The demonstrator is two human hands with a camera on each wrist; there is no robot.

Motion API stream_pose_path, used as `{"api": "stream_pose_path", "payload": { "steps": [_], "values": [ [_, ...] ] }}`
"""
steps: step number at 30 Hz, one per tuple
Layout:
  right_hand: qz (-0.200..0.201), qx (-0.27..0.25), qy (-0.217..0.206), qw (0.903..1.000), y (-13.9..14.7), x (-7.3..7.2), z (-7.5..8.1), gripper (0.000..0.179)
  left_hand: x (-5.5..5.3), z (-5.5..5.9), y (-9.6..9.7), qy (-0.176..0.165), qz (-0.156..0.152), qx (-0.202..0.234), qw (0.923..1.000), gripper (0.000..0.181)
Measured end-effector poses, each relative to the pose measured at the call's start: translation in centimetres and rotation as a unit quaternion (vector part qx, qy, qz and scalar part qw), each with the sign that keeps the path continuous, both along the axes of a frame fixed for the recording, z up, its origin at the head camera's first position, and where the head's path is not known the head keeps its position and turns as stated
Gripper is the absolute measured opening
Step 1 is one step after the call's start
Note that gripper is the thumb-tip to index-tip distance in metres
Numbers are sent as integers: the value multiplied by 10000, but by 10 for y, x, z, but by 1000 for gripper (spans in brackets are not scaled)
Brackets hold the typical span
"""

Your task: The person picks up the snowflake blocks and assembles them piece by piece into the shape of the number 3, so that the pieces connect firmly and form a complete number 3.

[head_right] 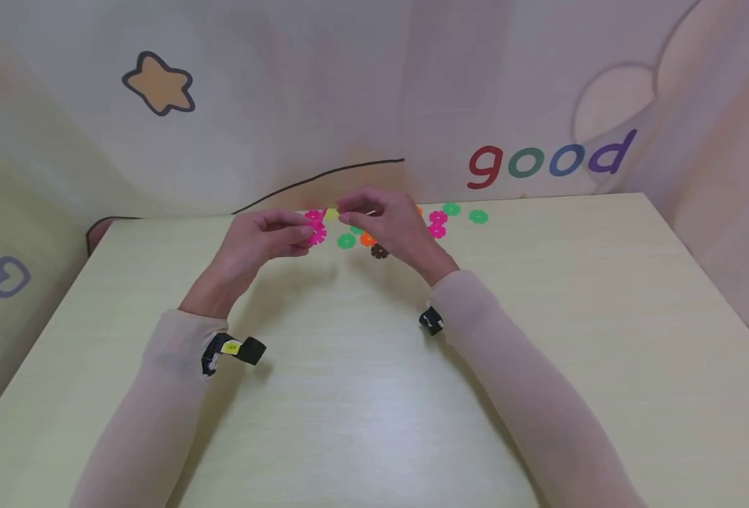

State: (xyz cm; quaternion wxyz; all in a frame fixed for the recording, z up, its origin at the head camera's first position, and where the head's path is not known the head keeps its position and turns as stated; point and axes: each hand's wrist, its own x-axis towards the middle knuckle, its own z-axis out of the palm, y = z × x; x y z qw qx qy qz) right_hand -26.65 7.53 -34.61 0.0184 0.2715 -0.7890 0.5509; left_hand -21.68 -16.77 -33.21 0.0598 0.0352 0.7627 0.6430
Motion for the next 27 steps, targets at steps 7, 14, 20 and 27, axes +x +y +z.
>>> {"api": "stream_pose_path", "payload": {
  "steps": [7, 14, 20, 27],
  "values": [
    [103, 311, -412, 9986, -3, -18, -3, 23, -3, -1, -8, -14, 204, 191, 9996, 28],
    [224, 743, -419, 9961, -10, -35, -7, 22, -7, -6, -18, 100, 464, 443, 9979, 30],
    [408, 881, -604, 9934, -22, -48, -13, 27, -10, -10, -25, 137, 684, 788, 9944, 33],
    [363, 1355, -552, 9886, -42, -66, -20, 27, -13, -13, -31, 148, 905, 881, 9919, 33]
  ]
}}
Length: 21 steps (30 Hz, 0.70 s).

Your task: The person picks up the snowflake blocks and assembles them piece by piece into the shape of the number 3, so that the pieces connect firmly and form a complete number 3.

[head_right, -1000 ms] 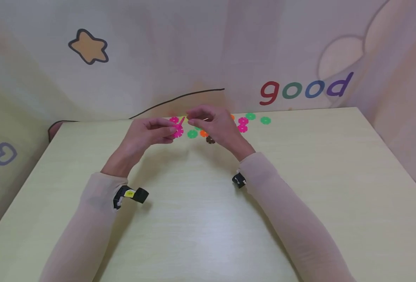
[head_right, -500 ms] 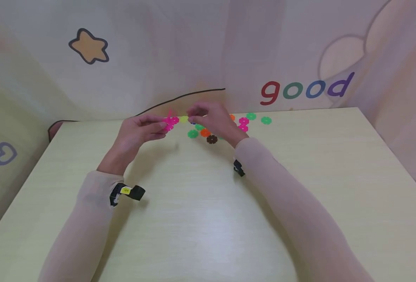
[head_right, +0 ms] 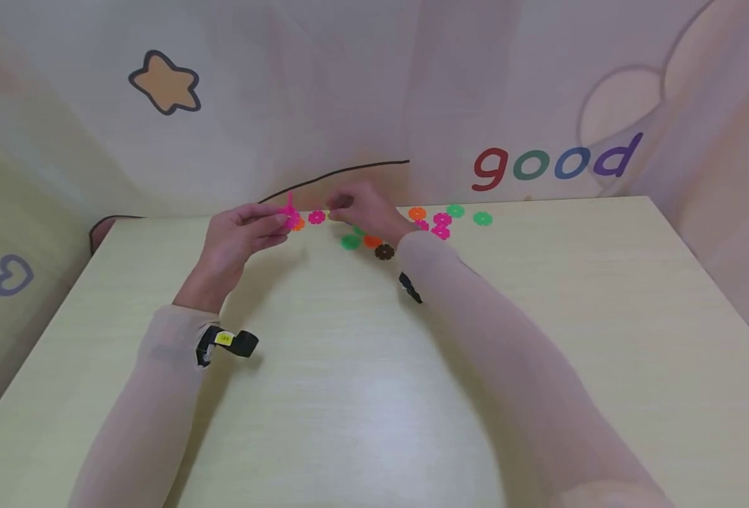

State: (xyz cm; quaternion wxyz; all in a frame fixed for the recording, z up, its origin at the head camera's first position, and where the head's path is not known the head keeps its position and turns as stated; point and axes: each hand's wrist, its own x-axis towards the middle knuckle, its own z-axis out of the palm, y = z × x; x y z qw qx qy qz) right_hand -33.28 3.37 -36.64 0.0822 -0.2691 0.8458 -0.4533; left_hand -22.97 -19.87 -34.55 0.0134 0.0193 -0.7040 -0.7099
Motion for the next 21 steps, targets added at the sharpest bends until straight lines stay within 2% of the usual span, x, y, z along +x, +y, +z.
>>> {"api": "stream_pose_path", "payload": {
  "steps": [4, 8, 15, 21],
  "values": [
    [9, 411, 278, 9988, -13, -8, -1, 26, -2, -2, -3, -45, 138, -22, 9999, 33],
    [161, 680, 285, 9971, -27, -14, -2, 28, -3, -3, -7, -155, 263, -28, 9995, 33],
    [646, 788, 443, 9938, -46, -21, -4, 28, -5, -4, -10, -10, 316, 286, 9991, 29],
    [1165, 1031, 749, 9850, -55, -22, -7, 31, -4, -4, -11, -2, 315, 236, 9992, 29]
  ]
}}
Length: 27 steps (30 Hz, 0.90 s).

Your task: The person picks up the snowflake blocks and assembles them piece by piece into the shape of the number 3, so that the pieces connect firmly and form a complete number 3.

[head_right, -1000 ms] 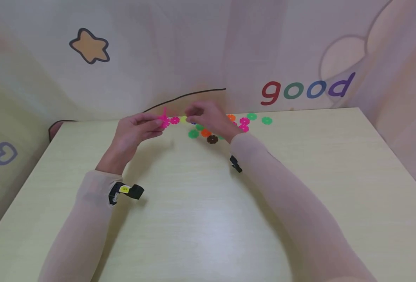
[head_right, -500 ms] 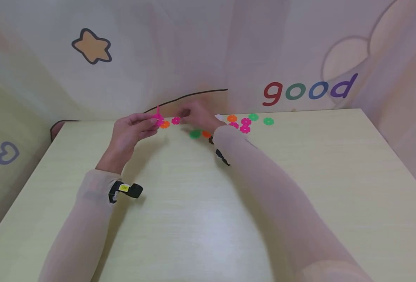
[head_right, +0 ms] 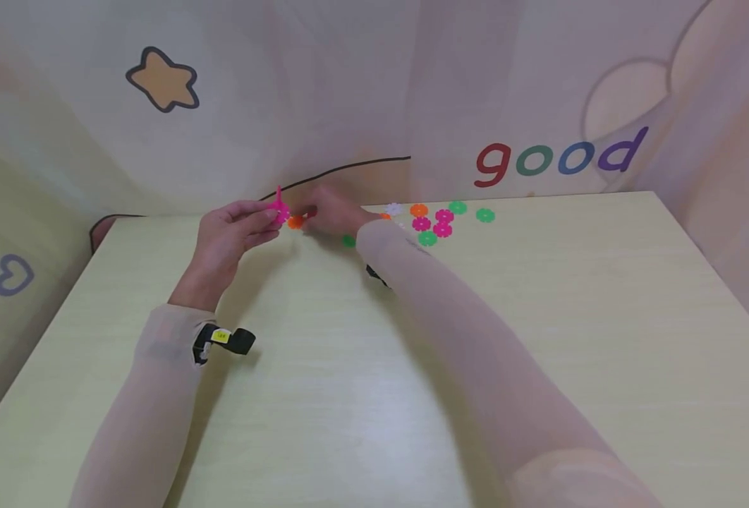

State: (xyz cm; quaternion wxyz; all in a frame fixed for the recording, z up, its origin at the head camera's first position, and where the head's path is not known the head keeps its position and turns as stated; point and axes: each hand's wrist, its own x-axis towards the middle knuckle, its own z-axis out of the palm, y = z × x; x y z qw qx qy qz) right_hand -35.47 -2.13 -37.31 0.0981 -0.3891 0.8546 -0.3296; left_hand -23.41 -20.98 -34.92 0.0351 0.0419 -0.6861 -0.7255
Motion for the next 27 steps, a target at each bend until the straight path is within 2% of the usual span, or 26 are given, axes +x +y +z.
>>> {"api": "stream_pose_path", "payload": {
  "steps": [3, 7, 14, 23, 27],
  "values": [
    [137, 168, 266, 9994, -2, -1, 0, 28, 0, 2, 1, -7, 22, 30, 10000, 28],
    [72, 391, 478, 9981, 0, -1, -1, 20, -1, 3, 1, -36, 57, 95, 9999, 26],
    [24, 499, 590, 9970, 3, 1, 0, 16, -1, 2, 2, -101, 17, 84, 9999, 27],
    [-297, 975, 191, 9946, 3, 7, 3, 19, 2, 2, 5, -109, -49, 179, 9998, 25],
    [-428, 609, -163, 9971, 9, 14, 5, 20, 4, 1, 4, -102, -139, 226, 9996, 25]
  ]
}}
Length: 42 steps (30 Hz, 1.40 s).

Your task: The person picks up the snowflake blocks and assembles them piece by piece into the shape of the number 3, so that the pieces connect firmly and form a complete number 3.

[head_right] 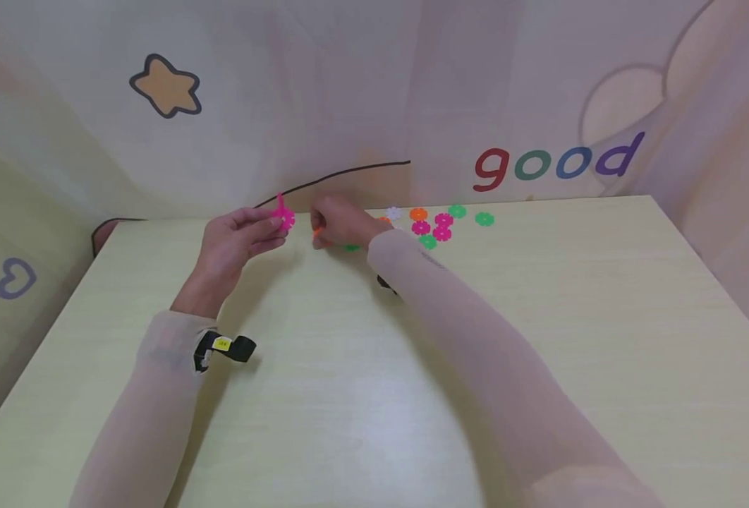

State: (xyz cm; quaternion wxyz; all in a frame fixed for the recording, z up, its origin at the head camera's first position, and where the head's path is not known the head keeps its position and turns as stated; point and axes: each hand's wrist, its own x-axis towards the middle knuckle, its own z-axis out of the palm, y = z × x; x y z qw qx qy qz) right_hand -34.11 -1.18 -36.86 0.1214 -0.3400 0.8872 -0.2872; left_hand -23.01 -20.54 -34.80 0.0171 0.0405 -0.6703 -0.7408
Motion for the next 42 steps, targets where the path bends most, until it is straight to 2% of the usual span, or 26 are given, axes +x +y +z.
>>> {"api": "stream_pose_path", "payload": {
  "steps": [5, 9, 12, 17, 24, 32, 42],
  "values": [
    [-328, -962, -563, 9932, 19, 16, 2, 17, 4, -1, 1, 100, -89, -58, 9999, 25],
    [-704, -1597, -884, 9807, 36, 34, 8, 15, 7, -2, 3, 145, -131, -93, 9998, 23],
    [-800, -2092, -946, 9700, 48, 48, 14, 14, 9, -1, 8, 195, -137, -95, 9997, 24],
    [-772, -2708, -557, 9579, 61, 72, 19, 11, 13, 2, 16, 269, -193, -117, 9994, 26],
    [-772, -3040, 92, 9495, 68, 91, 20, 14, 17, 7, 28, 343, -215, -100, 9991, 28],
    [-783, -3424, 577, 9345, 71, 98, 18, 15, 21, 11, 37, 394, -224, -145, 9989, 27],
    [-733, -3654, 1275, 9192, 69, 101, 17, 11, 22, 14, 45, 306, -327, 75, 9990, 27]
  ]
}}
